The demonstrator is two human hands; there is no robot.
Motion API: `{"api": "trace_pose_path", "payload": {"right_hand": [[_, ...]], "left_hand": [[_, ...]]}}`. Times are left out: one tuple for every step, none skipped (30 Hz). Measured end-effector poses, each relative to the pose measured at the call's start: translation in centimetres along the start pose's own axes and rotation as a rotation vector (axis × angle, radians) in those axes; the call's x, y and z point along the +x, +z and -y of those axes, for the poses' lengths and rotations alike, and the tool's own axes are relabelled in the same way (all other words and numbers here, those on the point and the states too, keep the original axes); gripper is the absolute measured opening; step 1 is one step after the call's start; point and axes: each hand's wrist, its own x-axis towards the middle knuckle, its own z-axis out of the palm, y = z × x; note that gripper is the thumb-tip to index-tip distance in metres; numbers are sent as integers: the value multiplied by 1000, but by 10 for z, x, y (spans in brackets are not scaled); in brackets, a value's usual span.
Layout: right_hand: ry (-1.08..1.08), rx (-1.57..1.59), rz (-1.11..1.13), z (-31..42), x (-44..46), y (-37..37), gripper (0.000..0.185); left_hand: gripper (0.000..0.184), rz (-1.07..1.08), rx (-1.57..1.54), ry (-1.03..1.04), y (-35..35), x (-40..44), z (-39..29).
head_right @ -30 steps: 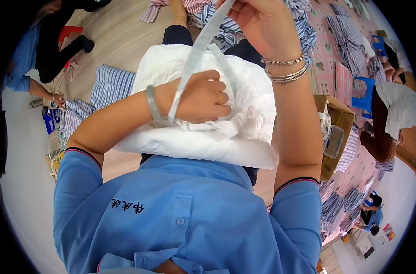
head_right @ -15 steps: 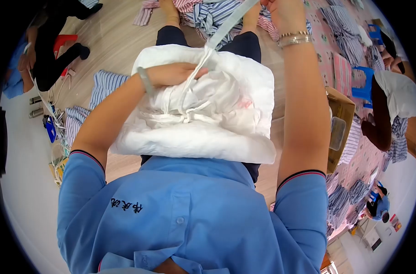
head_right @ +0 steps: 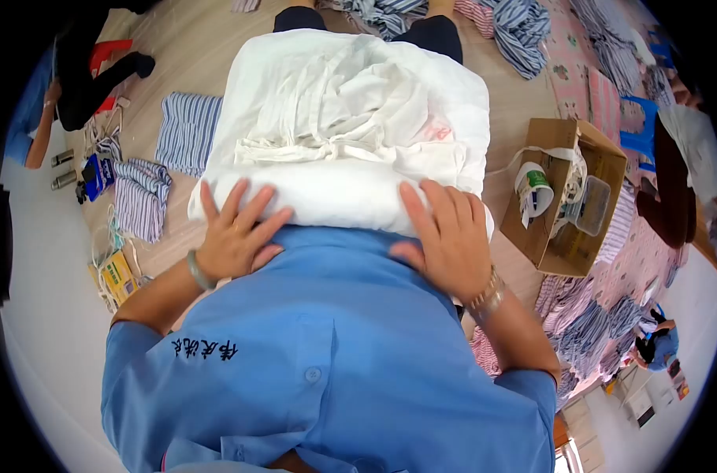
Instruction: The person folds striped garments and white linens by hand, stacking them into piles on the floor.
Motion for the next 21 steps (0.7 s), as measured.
{"api": "trace_pose_path", "payload": {"right_hand": [[74,68,-114,-10,4,19,57],[144,133,-227,-21,10,28,50],[150,119,-233,-28,16,25,50],[203,264,-92,-33,25,20,43],[253,414,51,-38,34,17,39],[248,416,52,-45,43,18,39],[234,562,195,-53,52,20,37],[217,704,337,-55,58,18,36],[209,700,334,-53,61,16,36],[190,461,246,-47,61,15,35],[174,222,157,-40,61,14,34],[76,1,-107,-31,57,15,43],[71,6,-95,-17,52,14,43],[-53,-73,-195,0,50,8,54],[-104,-77,-237,-1,52,13,67],[-155,-83,-280,-1,54,18,81],[-158,-92,-282,-9,61,23,81],[-61,-22,-137,-17,69,26,79],[42,56,10,-22,75,28,77],[39,134,73,-26,82,25,73],[41,131,67,-23,79,18,73]], "left_hand": [[59,-25,17,18,6,16,5],[62,-26,42,34,5,36,9],[65,-24,65,43,-1,54,11],[67,-51,17,34,-10,66,8],[67,-55,19,34,-8,75,5],[66,-63,-39,32,-6,82,2],[66,-71,-94,28,-4,89,1],[60,-54,-145,6,0,96,1],[60,-58,-138,2,5,96,4],[58,68,-181,-60,12,97,5],[56,195,-225,-118,17,100,7],[55,259,-261,-189,18,106,11],[55,265,-271,-197,24,110,18],[56,277,-404,-205,32,117,28],[58,287,-533,-206,38,126,39],[62,378,-550,-182,43,135,47],[62,369,-549,-179,47,146,54],[59,491,-676,-192,48,155,61],[57,623,-804,-204,50,159,63],[59,694,-903,-210,46,159,63],[59,692,-897,-206,48,149,55]]}}
